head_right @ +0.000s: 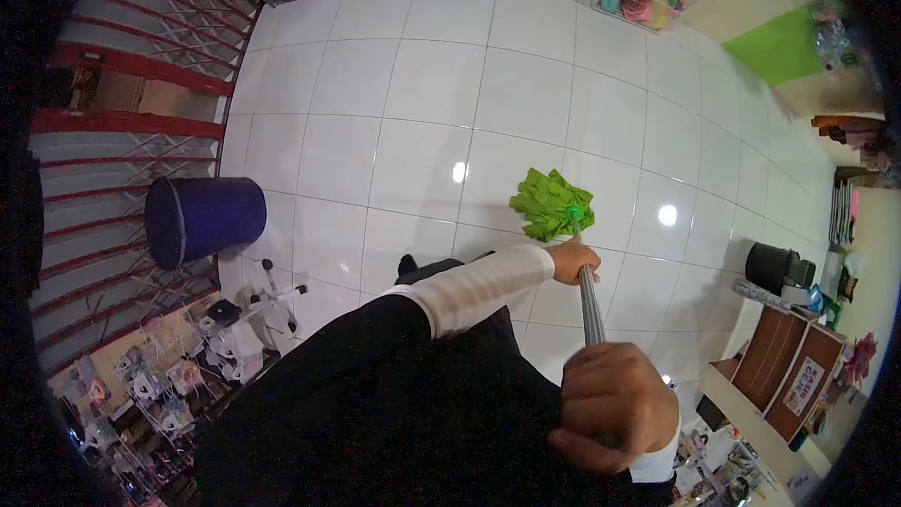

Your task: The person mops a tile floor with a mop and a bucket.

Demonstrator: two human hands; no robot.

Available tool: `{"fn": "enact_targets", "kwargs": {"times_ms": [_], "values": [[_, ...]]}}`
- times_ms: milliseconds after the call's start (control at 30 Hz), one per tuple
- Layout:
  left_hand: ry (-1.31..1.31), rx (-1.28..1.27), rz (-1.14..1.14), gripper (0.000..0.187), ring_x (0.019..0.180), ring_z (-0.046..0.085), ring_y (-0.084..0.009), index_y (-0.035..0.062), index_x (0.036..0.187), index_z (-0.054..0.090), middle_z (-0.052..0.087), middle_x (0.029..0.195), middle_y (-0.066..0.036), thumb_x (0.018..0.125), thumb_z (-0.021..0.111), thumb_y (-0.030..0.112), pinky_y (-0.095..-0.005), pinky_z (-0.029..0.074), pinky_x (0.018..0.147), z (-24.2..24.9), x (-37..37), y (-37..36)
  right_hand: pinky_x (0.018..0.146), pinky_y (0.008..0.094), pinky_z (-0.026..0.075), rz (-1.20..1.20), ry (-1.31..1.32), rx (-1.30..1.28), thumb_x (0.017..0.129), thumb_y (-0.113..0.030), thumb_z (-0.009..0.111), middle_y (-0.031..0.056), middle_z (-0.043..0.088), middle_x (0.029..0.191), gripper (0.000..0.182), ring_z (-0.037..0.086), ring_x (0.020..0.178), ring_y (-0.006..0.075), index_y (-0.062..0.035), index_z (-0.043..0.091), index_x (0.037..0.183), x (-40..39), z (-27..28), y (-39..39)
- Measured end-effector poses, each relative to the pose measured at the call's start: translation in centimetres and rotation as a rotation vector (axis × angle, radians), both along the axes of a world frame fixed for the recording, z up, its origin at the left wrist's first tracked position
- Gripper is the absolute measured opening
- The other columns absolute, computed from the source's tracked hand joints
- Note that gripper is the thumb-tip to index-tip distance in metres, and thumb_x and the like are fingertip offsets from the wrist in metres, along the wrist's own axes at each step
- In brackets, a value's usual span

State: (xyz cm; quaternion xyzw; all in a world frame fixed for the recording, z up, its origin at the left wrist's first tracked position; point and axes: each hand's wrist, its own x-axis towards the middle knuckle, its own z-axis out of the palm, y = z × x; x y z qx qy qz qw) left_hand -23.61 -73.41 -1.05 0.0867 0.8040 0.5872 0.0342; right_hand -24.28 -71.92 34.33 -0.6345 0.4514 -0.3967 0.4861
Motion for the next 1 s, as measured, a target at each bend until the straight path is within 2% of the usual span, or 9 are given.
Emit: {"fn": "enact_targets", "kwargs": {"times_ms": [100, 267, 500, 567, 633, 667, 767, 833, 1000], "values": [[-0.049, -0.101, 0.015, 0.027, 0.070, 0.056, -0.0285, 0.0093, 0.062, 0.051, 0.056, 0.064, -0.009, 0.077, 0.055, 0.032, -0.0438, 0.035, 0.079, 1.8, 2.3, -0.9, 0.041, 0.0317, 0.041, -0.073, -0.237, -0.200, 0.063, -0.010, 0.064, 0.0057, 0.042, 0.045, 0.029, 0.044, 0.035, 0.0215, -0.0049, 0.043, 0.043, 0.5, 0.5, 0.4], [-0.197, -0.188, 0.111, 0.017, 0.070, 0.057, -0.0315, 0.0090, 0.063, 0.054, 0.058, 0.065, -0.012, 0.067, 0.056, 0.026, -0.0444, 0.039, 0.075, 5.9, 10.0, -6.3, 0.042, 0.0268, 0.044, 0.186, -0.385, -0.192, 0.071, -0.014, 0.062, 0.0037, 0.042, 0.042, 0.035, 0.045, 0.033, 0.0147, -0.0053, 0.044, 0.044, 1.5, 1.7, -1.9], [-0.252, -0.261, 0.318, 0.020, 0.069, 0.057, -0.0336, 0.0091, 0.063, 0.055, 0.057, 0.064, -0.011, 0.063, 0.061, 0.028, -0.0430, 0.042, 0.064, 3.8, 26.4, -16.2, 0.040, 0.0308, 0.037, 0.290, -0.546, -0.260, 0.072, -0.014, 0.059, 0.0018, 0.039, 0.042, 0.034, 0.042, 0.034, 0.0188, -0.0075, 0.041, 0.044, 11.0, -2.2, -8.7], [-0.098, -0.335, 0.464, 0.017, 0.070, 0.058, -0.0297, 0.0115, 0.065, 0.056, 0.058, 0.065, -0.008, 0.063, 0.063, 0.027, -0.0417, 0.041, 0.063, 1.1, 31.8, -18.2, 0.043, 0.0349, 0.036, 0.027, -0.644, -0.339, 0.071, -0.013, 0.057, 0.0036, 0.039, 0.046, 0.031, 0.043, 0.039, 0.0225, -0.0071, 0.040, 0.046, 16.3, -3.7, -10.1], [-0.072, -0.432, 0.546, 0.015, 0.070, 0.058, -0.0261, 0.0140, 0.068, 0.058, 0.059, 0.068, -0.005, 0.062, 0.065, 0.026, -0.0399, 0.041, 0.061, 1.3, 36.4, -20.8, 0.045, 0.0366, 0.035, 0.199, -0.527, -0.304, 0.070, -0.012, 0.057, 0.0057, 0.039, 0.049, 0.030, 0.043, 0.043, 0.0251, -0.0065, 0.038, 0.047, 18.6, -4.9, -12.2], [-0.149, -0.453, 0.545, 0.016, 0.070, 0.059, -0.0259, 0.0141, 0.070, 0.058, 0.059, 0.068, -0.005, 0.062, 0.065, 0.026, -0.0397, 0.040, 0.063, 0.9, 38.3, -22.0, 0.046, 0.0375, 0.035, 0.283, -0.467, -0.287, 0.069, -0.012, 0.057, 0.0068, 0.039, 0.051, 0.029, 0.044, 0.046, 0.0264, -0.0062, 0.037, 0.048, 19.6, -5.6, -13.2], [-0.452, -0.481, 0.519, 0.022, 0.081, 0.058, -0.0243, 0.0155, 0.078, 0.062, 0.061, 0.079, -0.004, 0.059, 0.064, 0.025, -0.0397, 0.039, 0.073, 0.0, 42.9, -25.6, 0.049, 0.0387, 0.035, 0.203, -0.432, -0.286, 0.066, -0.011, 0.057, 0.0088, 0.037, 0.052, 0.027, 0.041, 0.047, 0.0296, -0.0052, 0.036, 0.049, 23.1, -7.6, -15.0], [-0.514, -0.495, 0.547, 0.017, 0.075, 0.059, -0.0265, 0.0124, 0.071, 0.060, 0.060, 0.072, -0.006, 0.067, 0.064, 0.028, -0.0419, 0.038, 0.077, -1.0, 45.4, -27.7, 0.052, 0.0390, 0.036, 0.189, -0.396, -0.283, 0.065, -0.010, 0.056, 0.0091, 0.036, 0.051, 0.026, 0.042, 0.049, 0.0303, -0.0047, 0.036, 0.049, 24.9, -10.6, -15.4], [-0.808, -0.898, 0.560, 0.023, 0.096, 0.051, -0.0268, 0.0129, 0.074, 0.057, 0.058, 0.086, -0.008, 0.071, 0.064, 0.034, -0.0575, 0.030, 0.090, -5.7, 49.5, -28.7, 0.057, 0.0398, 0.035, 0.082, -0.364, -0.237, 0.064, -0.007, 0.053, 0.0103, 0.034, 0.051, 0.023, 0.041, 0.051, 0.0312, -0.0028, 0.035, 0.050, 28.2, -16.9, -13.5]]}}
